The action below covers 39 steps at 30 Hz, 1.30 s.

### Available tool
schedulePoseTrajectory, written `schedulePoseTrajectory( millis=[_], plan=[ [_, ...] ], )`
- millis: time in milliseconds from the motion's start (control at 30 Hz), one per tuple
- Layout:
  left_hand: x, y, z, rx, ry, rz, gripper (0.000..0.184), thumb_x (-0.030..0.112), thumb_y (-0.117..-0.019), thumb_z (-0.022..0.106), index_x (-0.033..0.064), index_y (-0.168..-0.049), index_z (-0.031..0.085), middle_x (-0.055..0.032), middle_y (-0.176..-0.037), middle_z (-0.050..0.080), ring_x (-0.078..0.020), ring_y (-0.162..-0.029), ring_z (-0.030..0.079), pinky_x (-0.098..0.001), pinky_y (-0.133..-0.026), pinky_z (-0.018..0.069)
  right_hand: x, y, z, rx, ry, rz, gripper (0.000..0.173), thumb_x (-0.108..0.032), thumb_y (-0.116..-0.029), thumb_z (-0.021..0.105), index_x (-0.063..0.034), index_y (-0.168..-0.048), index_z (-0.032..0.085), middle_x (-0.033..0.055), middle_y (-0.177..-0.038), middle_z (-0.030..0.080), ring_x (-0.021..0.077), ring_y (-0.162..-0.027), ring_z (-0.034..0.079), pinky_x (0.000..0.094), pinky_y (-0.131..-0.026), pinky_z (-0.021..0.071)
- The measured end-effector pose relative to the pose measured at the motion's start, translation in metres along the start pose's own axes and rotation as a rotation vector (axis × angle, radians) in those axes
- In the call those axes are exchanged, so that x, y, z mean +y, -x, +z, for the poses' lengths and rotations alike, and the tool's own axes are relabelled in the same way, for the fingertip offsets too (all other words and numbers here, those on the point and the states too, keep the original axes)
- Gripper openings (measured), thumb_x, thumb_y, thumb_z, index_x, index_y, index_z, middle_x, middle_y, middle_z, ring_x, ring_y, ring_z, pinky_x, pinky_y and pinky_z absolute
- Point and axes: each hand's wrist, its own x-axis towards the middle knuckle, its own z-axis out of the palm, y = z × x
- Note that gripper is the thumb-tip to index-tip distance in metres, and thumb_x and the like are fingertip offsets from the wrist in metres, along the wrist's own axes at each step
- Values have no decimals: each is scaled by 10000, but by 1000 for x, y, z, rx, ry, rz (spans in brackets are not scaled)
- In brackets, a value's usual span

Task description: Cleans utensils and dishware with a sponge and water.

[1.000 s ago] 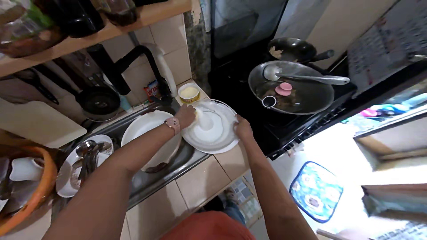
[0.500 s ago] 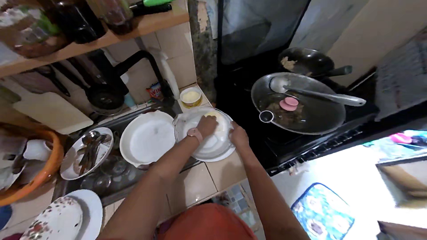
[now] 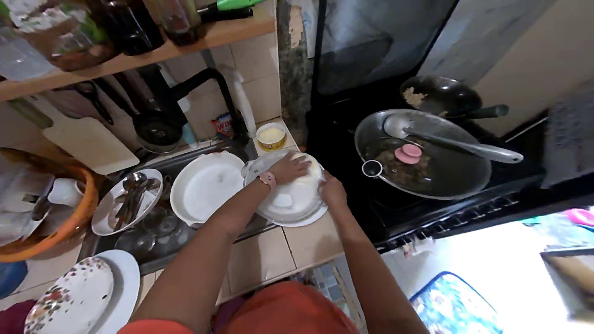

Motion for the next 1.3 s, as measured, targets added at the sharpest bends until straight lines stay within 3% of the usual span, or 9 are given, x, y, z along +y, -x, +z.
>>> schedulePoseTrajectory(
  millis=[133,367,500,667,767,867,933,1067,1300],
  plan=[
    [-12,4,-19,-120,-11,-71,442,-67,-1009,496,76,-1414,601,-131,-1629,385,-390,-1557,212,-631,-1244,100,2,1,1,11,-17,-12,492,-157,-1068,493,-113,-1555,439,282,-1346,616,463,-1247,597,643,-1031,452],
    [-38,65,-31,-259,-49,-216,371,68,-1004,594,40,-1372,629,-205,-1557,461,-420,-1498,334,-630,-1246,107,5,-4,6,35,-20,7,476,-188,-1078,480,-142,-1551,459,259,-1338,631,453,-1220,617,637,-1003,477],
    [-11,103,-34,-318,-6,-331,386,133,-954,681,8,-1318,658,-237,-1426,576,-431,-1410,452,-625,-1249,110,1,-3,6,37,-16,32,467,-190,-1083,471,-158,-1549,463,262,-1318,639,462,-1206,620,641,-985,480],
    [32,124,-35,-414,173,-435,350,169,-1006,598,-21,-1293,660,-243,-1284,658,-415,-1288,566,-608,-1228,188,1,-2,10,64,-27,39,463,-186,-1085,467,-146,-1545,465,284,-1296,641,476,-1184,628,652,-969,485],
    [57,115,-37,-441,311,-446,359,94,-976,615,-34,-1310,631,-274,-1295,631,-458,-1274,550,-625,-1129,341,2,-1,12,82,-51,33,465,-175,-1074,490,-135,-1537,476,284,-1293,643,479,-1181,627,663,-967,481],
    [59,114,-37,-439,360,-429,382,30,-954,633,-29,-1332,628,-273,-1347,609,-467,-1296,535,-613,-1101,379,3,1,12,96,-81,28,458,-162,-1071,494,-139,-1529,489,287,-1288,643,488,-1175,623,677,-954,473],
    [48,121,-37,-406,335,-410,319,-5,-946,637,-35,-1262,673,-263,-1265,656,-452,-1243,577,-611,-1089,393,4,3,12,97,-85,14,455,-165,-1076,488,-132,-1530,486,292,-1288,641,495,-1162,627,689,-935,478],
    [11,121,-36,-365,150,-404,268,-25,-977,580,-42,-1215,700,-251,-1266,667,-432,-1294,559,-602,-1228,209,10,0,11,95,-118,-33,454,-144,-1076,476,-99,-1528,482,294,-1328,622,502,-1195,612,697,-956,467],
    [-31,75,-30,-177,-61,-320,291,-43,-1024,481,-85,-1251,659,-254,-1483,527,-436,-1462,394,-553,-1241,229,10,-5,5,34,-76,-42,460,-135,-1079,477,-96,-1537,465,290,-1327,624,489,-1198,617,672,-982,470]
  ],
)
